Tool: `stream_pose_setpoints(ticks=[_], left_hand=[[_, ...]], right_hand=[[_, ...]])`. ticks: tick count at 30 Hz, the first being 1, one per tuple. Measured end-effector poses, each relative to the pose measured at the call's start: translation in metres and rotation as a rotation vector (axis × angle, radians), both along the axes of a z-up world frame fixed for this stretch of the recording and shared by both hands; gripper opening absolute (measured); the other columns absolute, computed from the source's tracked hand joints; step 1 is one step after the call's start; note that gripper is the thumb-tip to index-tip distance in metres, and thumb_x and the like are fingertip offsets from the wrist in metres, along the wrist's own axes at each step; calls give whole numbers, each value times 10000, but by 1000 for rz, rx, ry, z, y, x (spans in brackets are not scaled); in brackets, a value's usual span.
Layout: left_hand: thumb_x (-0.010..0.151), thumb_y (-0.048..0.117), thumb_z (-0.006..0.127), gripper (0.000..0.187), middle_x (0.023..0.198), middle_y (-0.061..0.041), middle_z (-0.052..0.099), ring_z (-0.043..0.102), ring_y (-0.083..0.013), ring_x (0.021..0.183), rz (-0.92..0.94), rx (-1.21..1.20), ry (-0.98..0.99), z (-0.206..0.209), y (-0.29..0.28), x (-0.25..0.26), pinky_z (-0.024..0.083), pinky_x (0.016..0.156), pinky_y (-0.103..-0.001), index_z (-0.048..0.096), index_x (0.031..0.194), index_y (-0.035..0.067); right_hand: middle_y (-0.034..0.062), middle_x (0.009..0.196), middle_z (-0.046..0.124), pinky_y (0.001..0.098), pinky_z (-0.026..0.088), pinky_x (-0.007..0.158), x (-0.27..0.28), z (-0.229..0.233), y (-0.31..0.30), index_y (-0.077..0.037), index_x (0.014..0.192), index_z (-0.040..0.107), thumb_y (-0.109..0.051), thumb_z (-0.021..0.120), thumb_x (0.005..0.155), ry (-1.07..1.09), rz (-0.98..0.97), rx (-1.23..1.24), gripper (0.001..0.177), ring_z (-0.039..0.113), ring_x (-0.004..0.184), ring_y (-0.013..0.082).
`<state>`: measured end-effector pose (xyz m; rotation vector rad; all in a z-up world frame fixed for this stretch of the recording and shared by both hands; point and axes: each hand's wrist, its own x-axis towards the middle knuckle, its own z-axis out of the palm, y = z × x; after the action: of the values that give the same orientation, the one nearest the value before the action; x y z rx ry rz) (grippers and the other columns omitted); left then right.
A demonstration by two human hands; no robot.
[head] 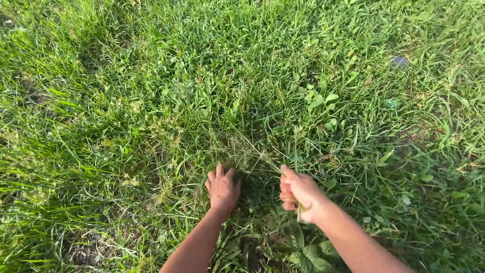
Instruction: The recorder is pulling out weeds from the grass by hand.
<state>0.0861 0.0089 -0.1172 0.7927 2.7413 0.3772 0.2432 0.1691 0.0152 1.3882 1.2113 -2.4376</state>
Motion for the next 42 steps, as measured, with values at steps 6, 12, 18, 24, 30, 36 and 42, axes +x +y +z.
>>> stream_pose_setpoints(ticks=[6, 12, 18, 24, 30, 36, 42], left_hand=[[1127, 347, 411, 348, 1069, -153, 649, 616, -296, 936, 181, 321, -556, -2, 16, -24, 518, 875, -504, 573, 1283, 80], [1066, 328, 440, 401, 1116, 12, 608, 561, -140, 1008, 646, 840, -749, -92, 25, -58, 415, 966, -410, 480, 1419, 140], [1101, 343, 512, 447, 971, -162, 528, 481, -270, 865, 946, 953, -857, -105, 18, -58, 433, 873, -454, 633, 1303, -38], [1054, 279, 496, 383, 769, -52, 605, 506, -173, 700, 702, 1004, -663, -118, 33, -43, 454, 683, -376, 554, 1373, 75], [1021, 247, 555, 305, 783, -90, 647, 581, -230, 707, 650, 655, -556, -101, 36, -36, 483, 664, -373, 685, 1129, -7], [1046, 256, 501, 300, 770, -82, 666, 615, -208, 682, 716, 475, -606, -30, -42, -42, 496, 588, -384, 690, 1018, 25], [1025, 225, 491, 245, 715, -90, 547, 503, -219, 588, 1040, 821, -744, 5, -149, -89, 396, 514, -413, 626, 958, 32]], right_hand=[[-57, 621, 267, 299, 253, 450, -25, -12, 3, -164, 689, 364, -408, 486, 1051, 73, -9, 30, 453, 236, 499, 110], [-71, 600, 298, 281, 228, 450, -51, -37, 14, -174, 709, 389, -458, 480, 1049, 75, -38, 87, 451, 245, 493, 91], [-76, 584, 270, 283, 213, 433, -52, -77, 10, -168, 729, 401, -503, 476, 1043, 87, 53, 107, 466, 211, 470, 89], [-68, 586, 285, 289, 230, 450, -53, -76, 0, -160, 744, 427, -511, 452, 1050, 51, 87, 117, 466, 225, 474, 91], [-68, 577, 294, 295, 231, 438, -47, -79, -10, -166, 770, 454, -509, 408, 1045, 113, 142, 158, 442, 230, 461, 92], [-66, 621, 343, 291, 258, 454, -60, -83, -26, -152, 792, 482, -506, 470, 1052, 105, 170, 162, 439, 289, 494, 89], [-59, 616, 344, 282, 244, 427, -82, -64, -23, -115, 915, 517, -516, 478, 1027, 101, 269, 213, 418, 280, 494, 94]])
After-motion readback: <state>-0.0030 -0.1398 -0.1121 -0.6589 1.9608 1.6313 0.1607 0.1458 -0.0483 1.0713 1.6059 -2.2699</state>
